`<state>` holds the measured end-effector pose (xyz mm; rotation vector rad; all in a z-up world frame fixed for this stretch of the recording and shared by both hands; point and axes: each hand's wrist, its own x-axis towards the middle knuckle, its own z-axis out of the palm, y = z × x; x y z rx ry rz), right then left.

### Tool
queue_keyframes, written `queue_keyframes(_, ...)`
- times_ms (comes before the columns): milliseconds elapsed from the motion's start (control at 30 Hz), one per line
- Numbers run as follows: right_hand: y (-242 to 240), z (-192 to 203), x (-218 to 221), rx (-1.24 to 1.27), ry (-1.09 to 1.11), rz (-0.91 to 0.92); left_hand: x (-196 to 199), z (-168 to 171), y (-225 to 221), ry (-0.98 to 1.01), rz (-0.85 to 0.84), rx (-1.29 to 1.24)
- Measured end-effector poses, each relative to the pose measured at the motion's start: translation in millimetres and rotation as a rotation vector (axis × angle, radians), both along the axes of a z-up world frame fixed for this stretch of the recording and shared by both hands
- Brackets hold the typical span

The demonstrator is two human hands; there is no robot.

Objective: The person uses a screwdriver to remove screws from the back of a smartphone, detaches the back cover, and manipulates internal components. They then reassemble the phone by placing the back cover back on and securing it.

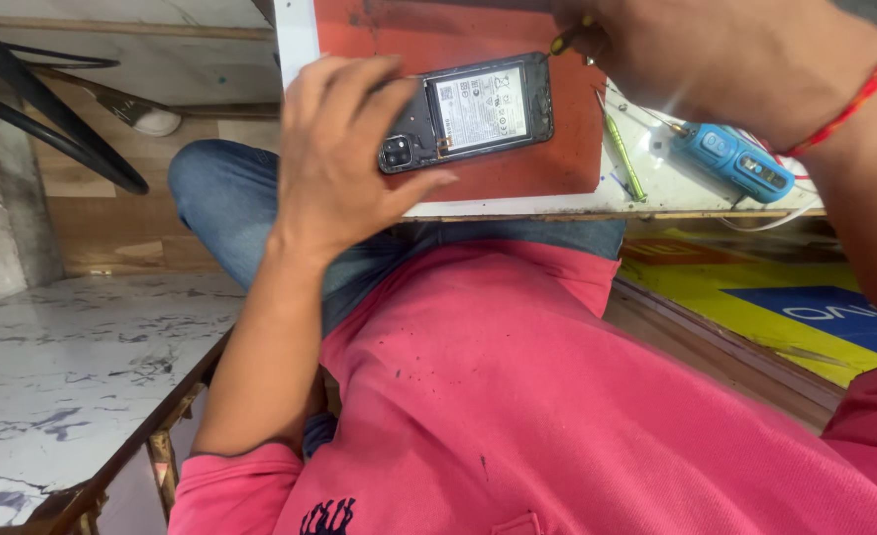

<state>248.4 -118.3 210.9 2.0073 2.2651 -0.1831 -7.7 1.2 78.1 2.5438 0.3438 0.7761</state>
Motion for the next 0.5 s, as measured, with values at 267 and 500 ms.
queue_keyframes(267, -8, -8, 8, 0.083, 0.138, -0.017, 63, 19, -20, 0.316, 0.060, 0.021)
queue_keyframes(500, -25, -14, 15, 0.192, 0.163, -0.027, 68, 18, -13, 0.380, 0.072, 0.028)
